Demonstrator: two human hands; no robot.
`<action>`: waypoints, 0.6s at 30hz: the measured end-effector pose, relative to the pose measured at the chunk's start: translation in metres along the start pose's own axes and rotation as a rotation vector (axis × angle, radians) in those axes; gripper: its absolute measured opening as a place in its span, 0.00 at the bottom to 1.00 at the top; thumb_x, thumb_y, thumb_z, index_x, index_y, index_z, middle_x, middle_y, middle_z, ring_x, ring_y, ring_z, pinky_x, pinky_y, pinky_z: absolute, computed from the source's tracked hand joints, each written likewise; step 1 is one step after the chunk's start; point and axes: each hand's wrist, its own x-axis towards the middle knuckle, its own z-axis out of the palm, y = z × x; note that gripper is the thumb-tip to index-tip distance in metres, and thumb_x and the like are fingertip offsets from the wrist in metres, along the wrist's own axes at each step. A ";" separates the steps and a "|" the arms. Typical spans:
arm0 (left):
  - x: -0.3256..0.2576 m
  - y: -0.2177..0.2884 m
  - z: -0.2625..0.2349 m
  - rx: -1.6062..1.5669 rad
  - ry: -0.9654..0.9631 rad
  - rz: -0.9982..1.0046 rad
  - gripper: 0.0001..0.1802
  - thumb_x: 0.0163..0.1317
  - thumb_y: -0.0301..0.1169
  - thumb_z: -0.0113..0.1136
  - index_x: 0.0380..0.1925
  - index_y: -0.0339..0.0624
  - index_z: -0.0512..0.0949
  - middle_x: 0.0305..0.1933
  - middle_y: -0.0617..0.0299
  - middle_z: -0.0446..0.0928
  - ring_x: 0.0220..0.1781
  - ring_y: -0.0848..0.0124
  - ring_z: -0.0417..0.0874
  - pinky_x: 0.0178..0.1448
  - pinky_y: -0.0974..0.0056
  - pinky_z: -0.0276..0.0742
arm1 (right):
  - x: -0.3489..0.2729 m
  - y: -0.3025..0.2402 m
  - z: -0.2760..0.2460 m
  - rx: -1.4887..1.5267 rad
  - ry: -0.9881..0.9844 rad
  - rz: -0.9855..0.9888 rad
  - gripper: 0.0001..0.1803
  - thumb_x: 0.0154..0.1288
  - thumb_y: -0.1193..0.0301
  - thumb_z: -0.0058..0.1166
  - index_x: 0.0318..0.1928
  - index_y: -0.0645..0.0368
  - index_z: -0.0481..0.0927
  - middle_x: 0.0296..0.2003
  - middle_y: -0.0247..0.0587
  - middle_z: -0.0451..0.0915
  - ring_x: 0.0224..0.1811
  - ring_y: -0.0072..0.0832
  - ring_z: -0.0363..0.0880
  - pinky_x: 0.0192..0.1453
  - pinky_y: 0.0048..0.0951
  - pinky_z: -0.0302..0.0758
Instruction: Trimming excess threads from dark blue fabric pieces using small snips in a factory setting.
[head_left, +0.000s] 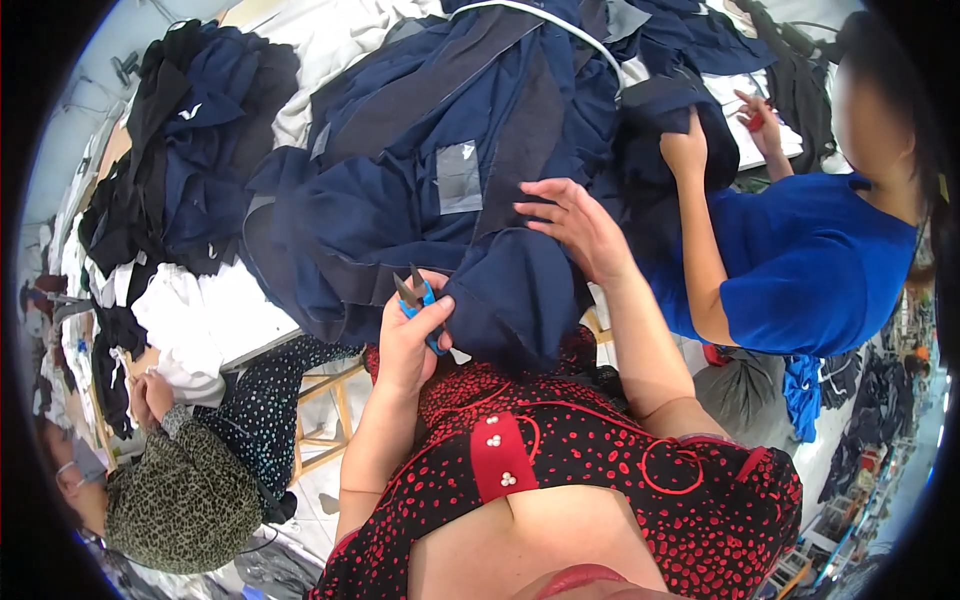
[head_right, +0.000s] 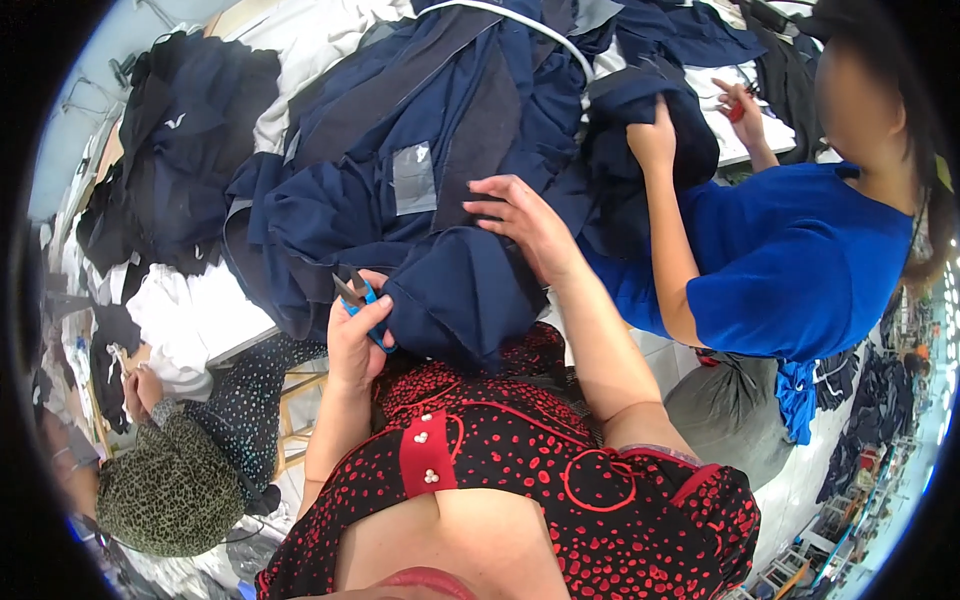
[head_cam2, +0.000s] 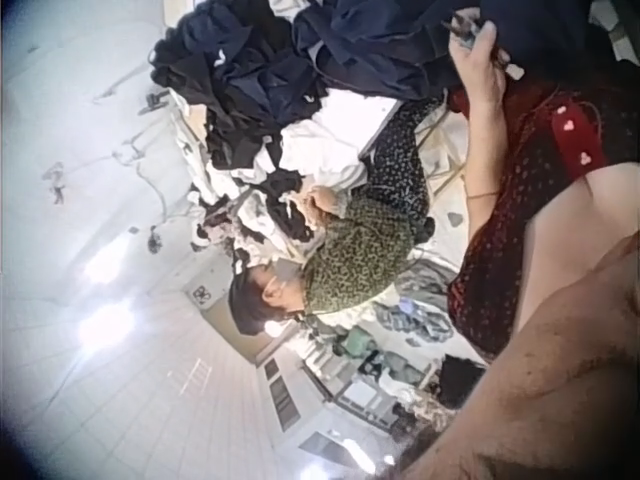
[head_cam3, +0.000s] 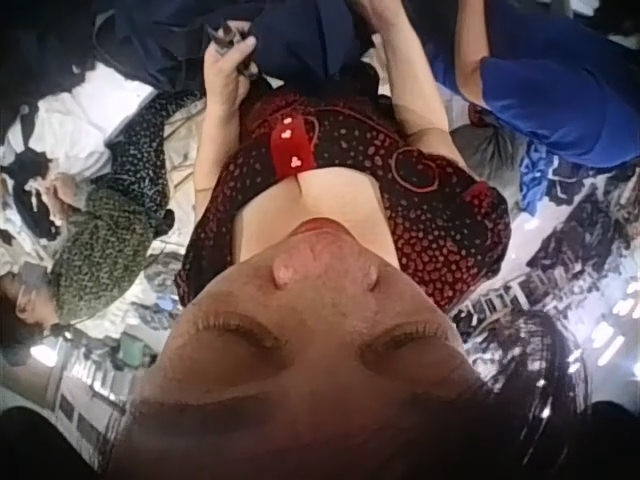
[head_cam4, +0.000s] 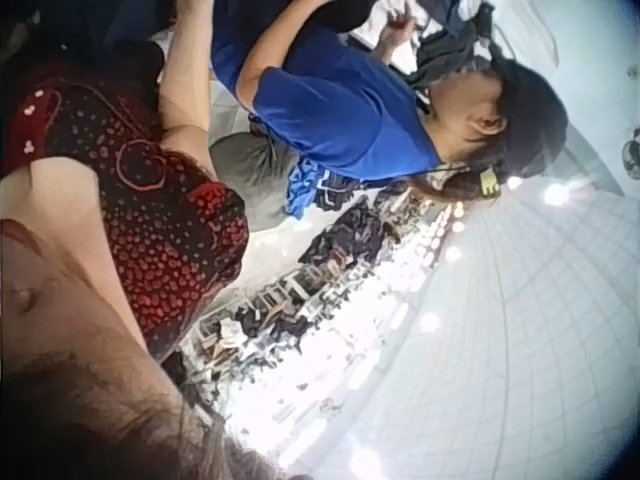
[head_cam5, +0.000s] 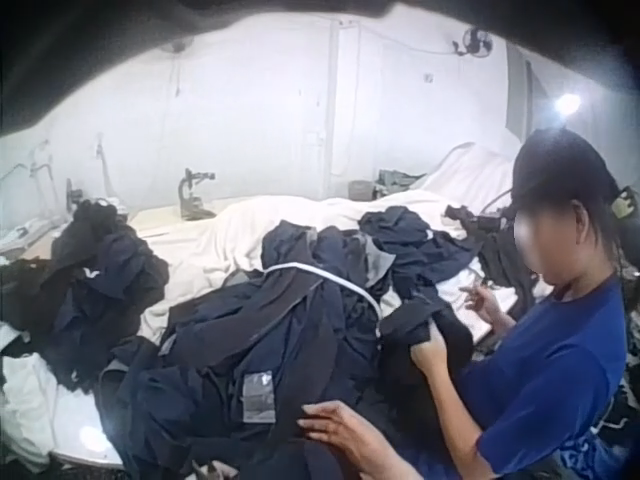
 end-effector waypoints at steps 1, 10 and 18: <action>-0.003 0.002 -0.003 0.006 0.015 0.003 0.09 0.56 0.25 0.58 0.37 0.37 0.73 0.25 0.65 0.74 0.18 0.80 0.72 0.20 0.77 0.66 | -0.004 -0.001 -0.004 -0.005 -0.083 0.056 0.29 0.71 0.49 0.32 0.57 0.60 0.67 0.59 0.45 0.69 0.59 0.35 0.69 0.61 0.33 0.63; -0.030 0.007 -0.035 0.105 -0.132 -0.007 0.11 0.51 0.21 0.61 0.36 0.35 0.75 0.38 0.62 0.73 0.21 0.80 0.73 0.23 0.78 0.67 | -0.010 0.010 0.021 -0.569 -0.279 0.118 0.38 0.57 0.57 0.59 0.63 0.63 0.61 0.61 0.49 0.65 0.63 0.36 0.64 0.66 0.35 0.61; -0.035 0.024 -0.044 0.782 -0.479 0.386 0.07 0.57 0.26 0.58 0.35 0.34 0.77 0.37 0.58 0.76 0.38 0.70 0.78 0.41 0.66 0.73 | -0.021 -0.016 0.057 -0.688 -1.045 0.068 0.18 0.58 0.67 0.57 0.48 0.62 0.75 0.41 0.48 0.81 0.42 0.44 0.80 0.44 0.35 0.75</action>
